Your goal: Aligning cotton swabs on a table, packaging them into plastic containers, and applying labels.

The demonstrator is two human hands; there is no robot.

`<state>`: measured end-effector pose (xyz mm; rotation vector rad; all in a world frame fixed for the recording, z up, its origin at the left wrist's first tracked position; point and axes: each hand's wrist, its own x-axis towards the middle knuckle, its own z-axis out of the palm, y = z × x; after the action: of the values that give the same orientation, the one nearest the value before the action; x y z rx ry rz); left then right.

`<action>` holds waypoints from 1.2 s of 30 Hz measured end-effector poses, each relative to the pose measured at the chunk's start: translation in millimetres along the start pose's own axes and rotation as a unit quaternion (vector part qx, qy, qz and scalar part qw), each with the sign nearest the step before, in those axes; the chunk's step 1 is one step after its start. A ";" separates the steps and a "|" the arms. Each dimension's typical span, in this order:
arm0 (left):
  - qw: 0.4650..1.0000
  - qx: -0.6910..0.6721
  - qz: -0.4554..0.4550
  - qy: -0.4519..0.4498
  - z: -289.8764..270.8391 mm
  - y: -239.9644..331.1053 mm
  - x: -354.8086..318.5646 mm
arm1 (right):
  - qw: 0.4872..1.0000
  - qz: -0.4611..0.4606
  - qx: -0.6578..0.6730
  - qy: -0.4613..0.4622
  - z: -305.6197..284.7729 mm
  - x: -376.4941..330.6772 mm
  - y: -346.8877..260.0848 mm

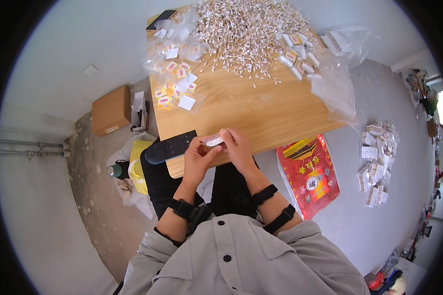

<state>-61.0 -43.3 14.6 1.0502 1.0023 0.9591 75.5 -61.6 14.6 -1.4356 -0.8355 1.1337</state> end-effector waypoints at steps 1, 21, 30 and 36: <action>0.998 0.058 0.037 -0.015 -2.0 -0.9 0.5 | 1.000 -0.002 0.001 0.000 0.8 -0.2 -1.7; 0.995 0.053 -0.074 0.038 -3.1 10.7 6.8 | 0.995 0.044 0.085 -0.019 4.3 -2.6 -1.9; 0.886 0.395 0.240 -0.034 6.6 44.6 -10.4 | 1.000 0.005 -0.010 0.025 3.0 4.4 12.5; 0.871 0.435 0.225 -0.034 2.2 40.2 -2.7 | 0.979 0.155 0.112 -0.065 -8.7 1.8 -12.1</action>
<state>-65.0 -37.6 54.3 2.1323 1.1834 0.8166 85.4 -60.5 25.9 -1.3421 -0.5619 1.5201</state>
